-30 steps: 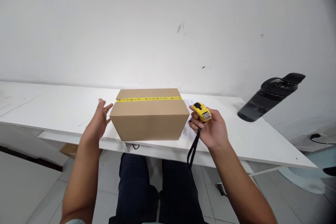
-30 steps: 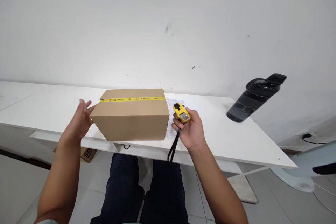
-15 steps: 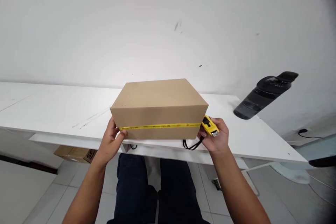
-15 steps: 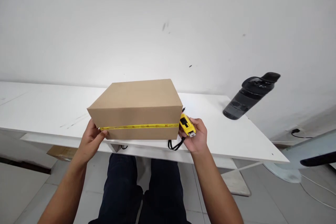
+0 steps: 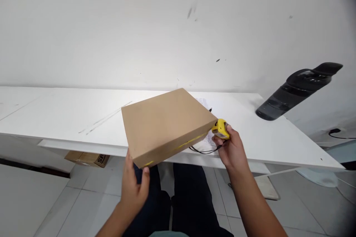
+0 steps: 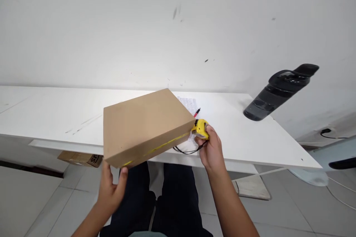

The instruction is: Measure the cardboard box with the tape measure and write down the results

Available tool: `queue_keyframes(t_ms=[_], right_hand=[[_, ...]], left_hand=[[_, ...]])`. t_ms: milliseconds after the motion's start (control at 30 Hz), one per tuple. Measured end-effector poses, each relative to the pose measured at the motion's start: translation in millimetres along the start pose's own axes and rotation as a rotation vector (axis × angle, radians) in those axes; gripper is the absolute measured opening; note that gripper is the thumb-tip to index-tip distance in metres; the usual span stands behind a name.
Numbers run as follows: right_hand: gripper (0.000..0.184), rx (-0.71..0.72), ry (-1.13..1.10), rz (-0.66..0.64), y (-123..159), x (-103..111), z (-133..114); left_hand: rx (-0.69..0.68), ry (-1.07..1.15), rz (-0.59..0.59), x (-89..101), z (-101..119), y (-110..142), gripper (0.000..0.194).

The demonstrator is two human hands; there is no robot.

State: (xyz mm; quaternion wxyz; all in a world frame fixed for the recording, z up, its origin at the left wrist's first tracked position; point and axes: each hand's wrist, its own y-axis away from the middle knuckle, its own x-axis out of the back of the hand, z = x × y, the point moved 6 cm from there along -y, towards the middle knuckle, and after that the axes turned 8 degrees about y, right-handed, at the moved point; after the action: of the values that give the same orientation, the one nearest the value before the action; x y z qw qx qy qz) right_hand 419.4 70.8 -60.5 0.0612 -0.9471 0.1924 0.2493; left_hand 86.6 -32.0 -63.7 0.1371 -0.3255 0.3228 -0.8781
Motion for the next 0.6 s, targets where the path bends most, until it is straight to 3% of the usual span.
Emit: queue_keyframes(t_ms=[67,167,233,300,467,600], right_hand=[[0.032,0.141,0.038,0.080,2.6,0.8,-15.2],[0.032,0.313,0.051,0.127,13.6,-1.0,-39.0],[0.038,0.402,0.072,0.127,26.6,-1.0,-52.3],[0.048,0.402,0.140,0.070,42.7,-1.3,-57.6],[0.057,0.280,0.349,-0.315,95.4,-19.6,-49.7],[0.062,0.295,0.323,-0.684,131.6,-52.1,-52.1]], left_hand=[[-0.140,-0.063,-0.031,-11.7,27.0,15.5,0.075],[-0.435,0.030,-0.180,-26.6,66.4,32.8,0.063],[-0.577,0.150,-0.226,-25.2,83.0,34.8,0.050],[-0.643,0.227,-0.174,-15.3,91.0,26.0,0.039],[-0.690,0.190,-0.044,3.6,105.8,-19.6,0.022],[-0.932,0.121,0.034,14.6,123.2,-32.2,0.008]])
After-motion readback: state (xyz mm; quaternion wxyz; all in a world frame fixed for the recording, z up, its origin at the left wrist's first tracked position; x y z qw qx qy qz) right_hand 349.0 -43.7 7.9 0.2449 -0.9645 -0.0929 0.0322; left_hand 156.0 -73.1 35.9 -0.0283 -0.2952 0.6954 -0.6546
